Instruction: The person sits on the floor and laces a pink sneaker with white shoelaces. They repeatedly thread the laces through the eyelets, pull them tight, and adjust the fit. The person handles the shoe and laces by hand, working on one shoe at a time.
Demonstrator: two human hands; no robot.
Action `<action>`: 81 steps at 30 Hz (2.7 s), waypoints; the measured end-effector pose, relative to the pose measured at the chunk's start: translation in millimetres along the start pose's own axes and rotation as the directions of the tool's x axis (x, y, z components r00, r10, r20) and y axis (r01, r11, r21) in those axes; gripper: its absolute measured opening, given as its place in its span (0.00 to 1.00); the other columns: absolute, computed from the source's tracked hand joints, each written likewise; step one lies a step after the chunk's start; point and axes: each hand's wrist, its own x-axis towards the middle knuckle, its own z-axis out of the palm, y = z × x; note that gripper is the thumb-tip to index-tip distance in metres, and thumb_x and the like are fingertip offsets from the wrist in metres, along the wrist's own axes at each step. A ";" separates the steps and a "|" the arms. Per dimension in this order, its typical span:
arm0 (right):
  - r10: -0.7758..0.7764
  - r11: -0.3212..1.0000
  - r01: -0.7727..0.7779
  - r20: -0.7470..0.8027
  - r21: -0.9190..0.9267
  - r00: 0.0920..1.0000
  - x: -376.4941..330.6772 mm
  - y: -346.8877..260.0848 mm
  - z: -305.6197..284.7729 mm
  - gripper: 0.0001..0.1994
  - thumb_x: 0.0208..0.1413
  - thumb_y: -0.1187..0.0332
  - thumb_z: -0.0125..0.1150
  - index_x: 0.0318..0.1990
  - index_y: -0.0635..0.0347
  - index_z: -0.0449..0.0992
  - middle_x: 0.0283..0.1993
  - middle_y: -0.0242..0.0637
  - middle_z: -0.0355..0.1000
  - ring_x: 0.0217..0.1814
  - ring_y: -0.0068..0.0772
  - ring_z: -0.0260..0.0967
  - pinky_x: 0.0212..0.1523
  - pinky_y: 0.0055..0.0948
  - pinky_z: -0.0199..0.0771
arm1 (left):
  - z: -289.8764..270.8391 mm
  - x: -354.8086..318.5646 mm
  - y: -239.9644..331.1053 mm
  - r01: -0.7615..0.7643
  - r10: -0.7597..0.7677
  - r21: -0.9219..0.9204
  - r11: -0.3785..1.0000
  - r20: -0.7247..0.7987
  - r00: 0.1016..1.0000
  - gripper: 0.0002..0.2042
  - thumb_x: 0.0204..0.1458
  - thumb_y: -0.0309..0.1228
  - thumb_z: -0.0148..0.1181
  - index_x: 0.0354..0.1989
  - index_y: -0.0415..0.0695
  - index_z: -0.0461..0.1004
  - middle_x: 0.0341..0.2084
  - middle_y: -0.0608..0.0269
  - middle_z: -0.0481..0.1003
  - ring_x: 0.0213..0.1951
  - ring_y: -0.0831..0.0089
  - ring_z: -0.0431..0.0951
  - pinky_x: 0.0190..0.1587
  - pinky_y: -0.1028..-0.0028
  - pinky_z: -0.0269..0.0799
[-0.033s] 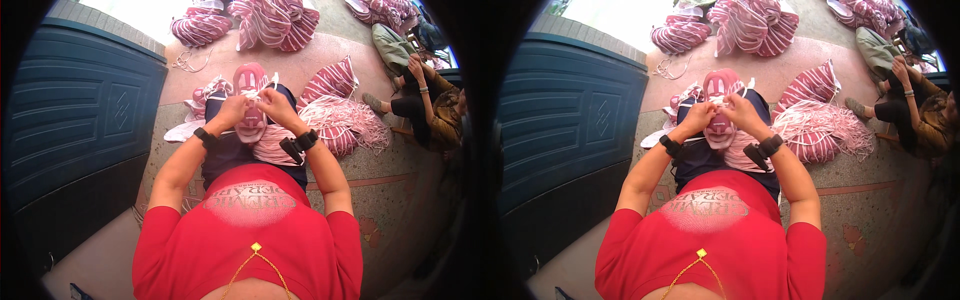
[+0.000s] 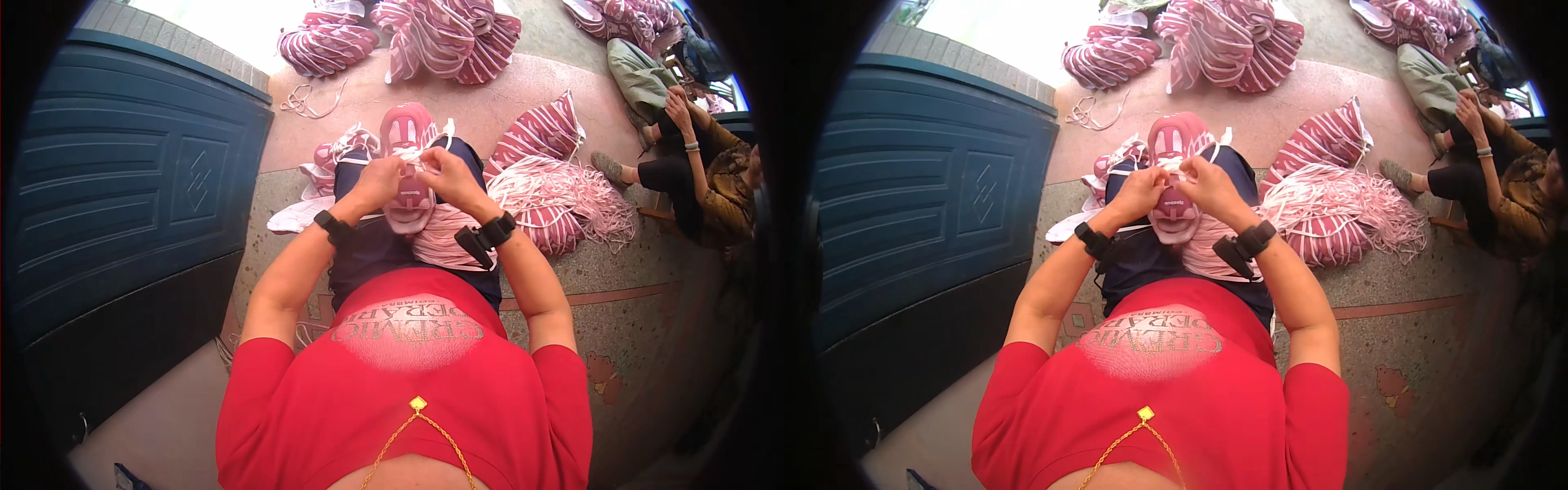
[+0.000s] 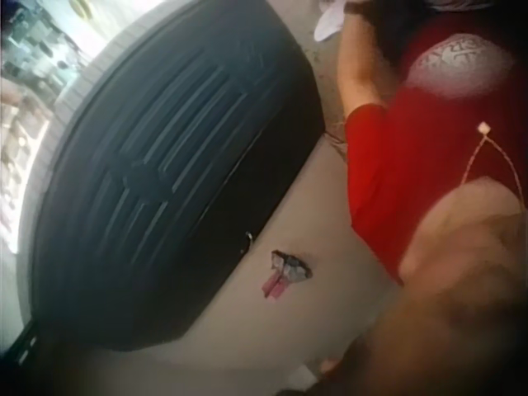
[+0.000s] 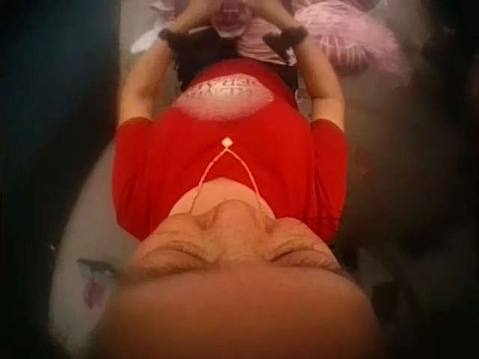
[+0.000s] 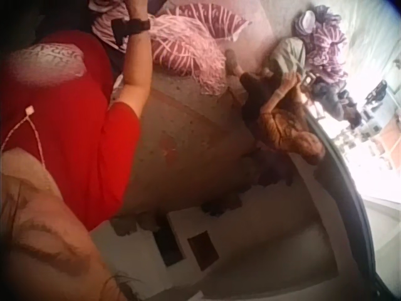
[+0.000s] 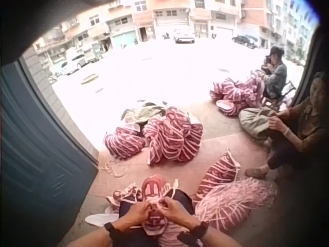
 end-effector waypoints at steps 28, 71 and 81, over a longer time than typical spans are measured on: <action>0.192 0.977 -0.198 0.081 0.074 0.978 10.4 26.1 -0.2 0.13 0.57 0.66 0.50 0.36 0.69 0.75 0.26 0.38 0.69 0.31 0.28 0.66 0.36 0.26 0.66 | -7.5 -18.8 1.7 -0.378 0.425 0.262 0.888 -0.157 0.891 0.07 0.44 0.29 0.62 0.22 0.41 0.71 0.19 0.57 0.72 0.29 0.59 0.70 0.33 0.67 0.69; -0.374 0.873 0.382 0.088 -0.304 0.923 52.4 18.3 -4.5 0.10 0.47 0.73 0.55 0.36 0.55 0.79 0.35 0.42 0.75 0.43 0.45 0.69 0.46 0.39 0.68 | -37.0 -20.6 -26.5 -0.211 0.277 0.459 0.863 -0.080 0.958 0.03 0.38 0.23 0.54 0.23 0.39 0.70 0.24 0.50 0.68 0.34 0.54 0.68 0.38 0.60 0.68; -0.354 0.369 0.692 0.595 -0.620 0.721 65.1 -8.2 3.2 0.02 0.45 0.71 0.54 0.26 0.57 0.71 0.26 0.33 0.70 0.41 0.33 0.68 0.50 0.39 0.61 | -122.3 -105.8 -98.2 0.228 -0.149 0.063 0.972 -0.588 0.795 0.03 0.48 0.24 0.51 0.28 0.38 0.70 0.30 0.54 0.70 0.36 0.60 0.71 0.38 0.68 0.67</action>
